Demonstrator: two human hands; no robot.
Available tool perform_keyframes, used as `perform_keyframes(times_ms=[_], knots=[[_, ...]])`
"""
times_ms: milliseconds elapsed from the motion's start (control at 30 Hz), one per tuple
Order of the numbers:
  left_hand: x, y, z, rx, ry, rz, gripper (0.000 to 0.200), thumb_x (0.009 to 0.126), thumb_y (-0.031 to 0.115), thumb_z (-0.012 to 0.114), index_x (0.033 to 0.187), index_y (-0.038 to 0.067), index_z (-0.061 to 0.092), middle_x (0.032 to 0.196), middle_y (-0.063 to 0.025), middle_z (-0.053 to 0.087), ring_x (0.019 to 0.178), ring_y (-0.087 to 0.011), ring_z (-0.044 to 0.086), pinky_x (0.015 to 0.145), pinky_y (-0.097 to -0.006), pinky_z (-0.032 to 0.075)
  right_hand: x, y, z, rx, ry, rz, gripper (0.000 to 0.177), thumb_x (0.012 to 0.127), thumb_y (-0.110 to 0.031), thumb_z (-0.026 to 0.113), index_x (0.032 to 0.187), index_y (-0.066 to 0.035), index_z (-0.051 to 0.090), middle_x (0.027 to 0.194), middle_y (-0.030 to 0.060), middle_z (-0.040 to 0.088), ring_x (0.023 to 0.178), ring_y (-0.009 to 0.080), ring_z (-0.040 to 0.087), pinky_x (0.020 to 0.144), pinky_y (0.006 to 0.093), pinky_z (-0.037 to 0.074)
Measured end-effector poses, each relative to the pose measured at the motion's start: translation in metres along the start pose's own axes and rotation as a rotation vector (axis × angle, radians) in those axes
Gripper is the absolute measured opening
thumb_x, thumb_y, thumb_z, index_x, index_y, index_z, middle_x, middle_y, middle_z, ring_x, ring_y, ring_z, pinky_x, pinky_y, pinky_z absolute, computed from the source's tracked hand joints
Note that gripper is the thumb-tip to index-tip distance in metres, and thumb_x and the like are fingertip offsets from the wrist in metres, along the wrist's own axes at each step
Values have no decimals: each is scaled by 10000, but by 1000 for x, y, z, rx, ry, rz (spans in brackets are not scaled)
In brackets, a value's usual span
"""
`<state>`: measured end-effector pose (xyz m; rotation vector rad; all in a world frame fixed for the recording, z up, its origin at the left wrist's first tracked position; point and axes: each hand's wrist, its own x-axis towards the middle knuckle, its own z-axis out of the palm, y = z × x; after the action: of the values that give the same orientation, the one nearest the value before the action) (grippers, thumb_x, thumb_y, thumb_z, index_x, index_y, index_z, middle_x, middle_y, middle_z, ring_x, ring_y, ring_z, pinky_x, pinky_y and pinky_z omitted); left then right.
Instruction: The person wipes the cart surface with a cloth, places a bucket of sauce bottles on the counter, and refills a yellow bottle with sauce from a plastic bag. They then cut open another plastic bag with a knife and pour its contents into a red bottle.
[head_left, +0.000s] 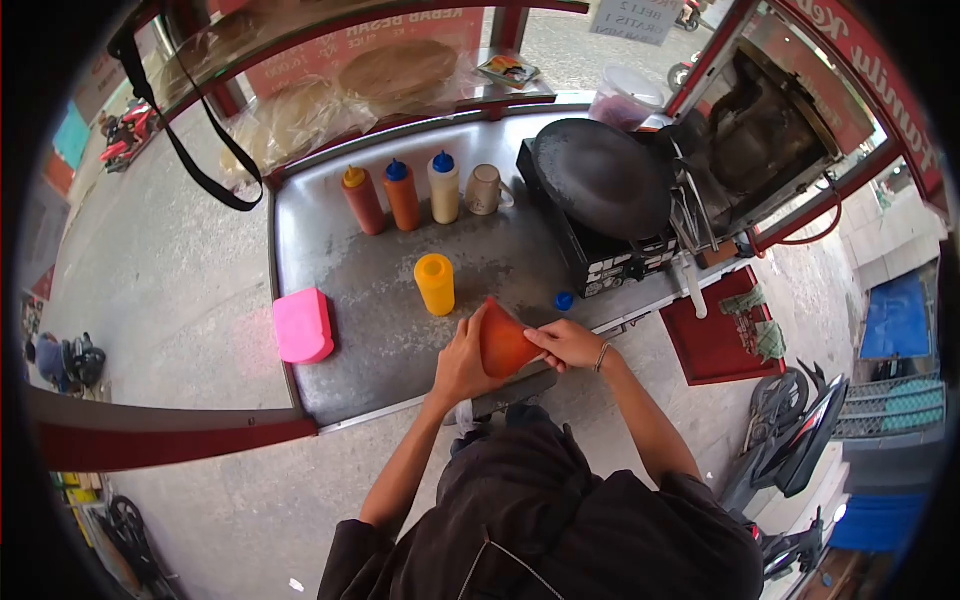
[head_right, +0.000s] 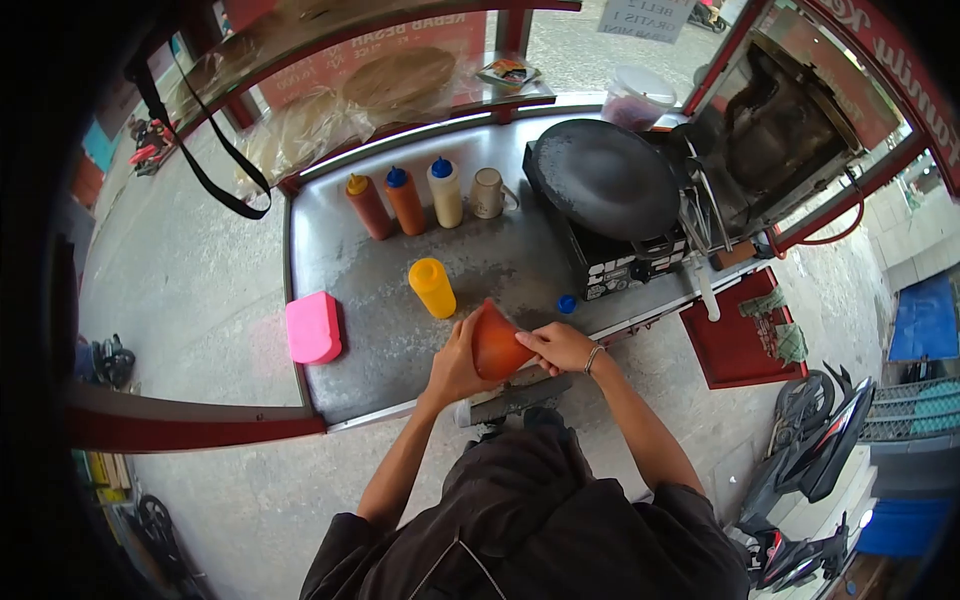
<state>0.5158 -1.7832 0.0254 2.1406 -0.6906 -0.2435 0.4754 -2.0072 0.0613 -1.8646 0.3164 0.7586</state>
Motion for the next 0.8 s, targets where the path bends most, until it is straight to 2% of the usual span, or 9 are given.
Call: perform_keyframes(times_ms=[67,133,267,333,433,567,667,733,800], knots=[[26,-9,7,73,-70,40,1130,485,210,864,1436,92,266,1215,-216,492,1059,-414,572,865,-444,507,13,33,-1,69,30,-45,465,970,-449,505,768,-37,583,604,11,570,478,75,540,448,210,421],[49,-28,21,198,-184,185,1180,466,190,863,1457,99,227,1193,-197,473,1093,-410,546,850,-456,508,15,55,4,403,124,-49,423,967,-418,529,750,-60,585,602,10,575,480,71,525,444,214,408],[63,-12,27,311,-350,124,1231,437,249,885,1464,100,225,1287,-200,447,1243,-398,444,956,-509,438,23,77,2,644,195,-35,392,972,-403,528,749,-84,579,611,4,574,504,58,507,456,194,379],[54,8,29,556,-132,270,1257,420,359,898,1460,91,245,1404,-193,378,1349,-370,327,1057,-573,299,27,88,-6,503,197,3,420,970,-407,529,718,-75,584,624,20,597,495,66,503,459,199,374],[50,21,48,508,-129,275,1238,436,450,882,1449,87,269,1469,-158,337,1387,-336,279,1101,-571,212,24,68,-15,362,116,3,435,963,-405,544,694,-66,590,625,28,603,489,67,496,468,194,375],[57,10,72,581,-103,175,1127,474,437,867,1410,90,344,1450,-127,366,1367,-304,319,1105,-530,228,27,74,-42,304,-7,-49,472,965,-431,529,682,-57,586,629,28,602,489,65,482,467,197,371],[58,6,84,633,-6,217,1021,509,393,857,1373,99,399,1434,-116,383,1357,-272,335,1099,-505,246,30,81,-54,315,-126,-201,507,970,-471,492,675,-68,576,633,23,598,498,64,475,471,193,370],[57,11,83,645,-26,188,962,526,350,849,1355,104,425,1415,-109,403,1349,-263,346,1097,-497,253,31,82,-58,526,-221,-5,541,969,-517,461,671,-81,575,637,22,595,503,64,466,454,194,352],[55,16,86,668,-30,173,961,526,344,850,1355,108,425,1414,-107,407,1348,-263,348,1100,-499,250,35,79,-64,518,-300,97,543,962,-533,462,675,-86,576,631,20,589,500,65,464,445,193,343]])
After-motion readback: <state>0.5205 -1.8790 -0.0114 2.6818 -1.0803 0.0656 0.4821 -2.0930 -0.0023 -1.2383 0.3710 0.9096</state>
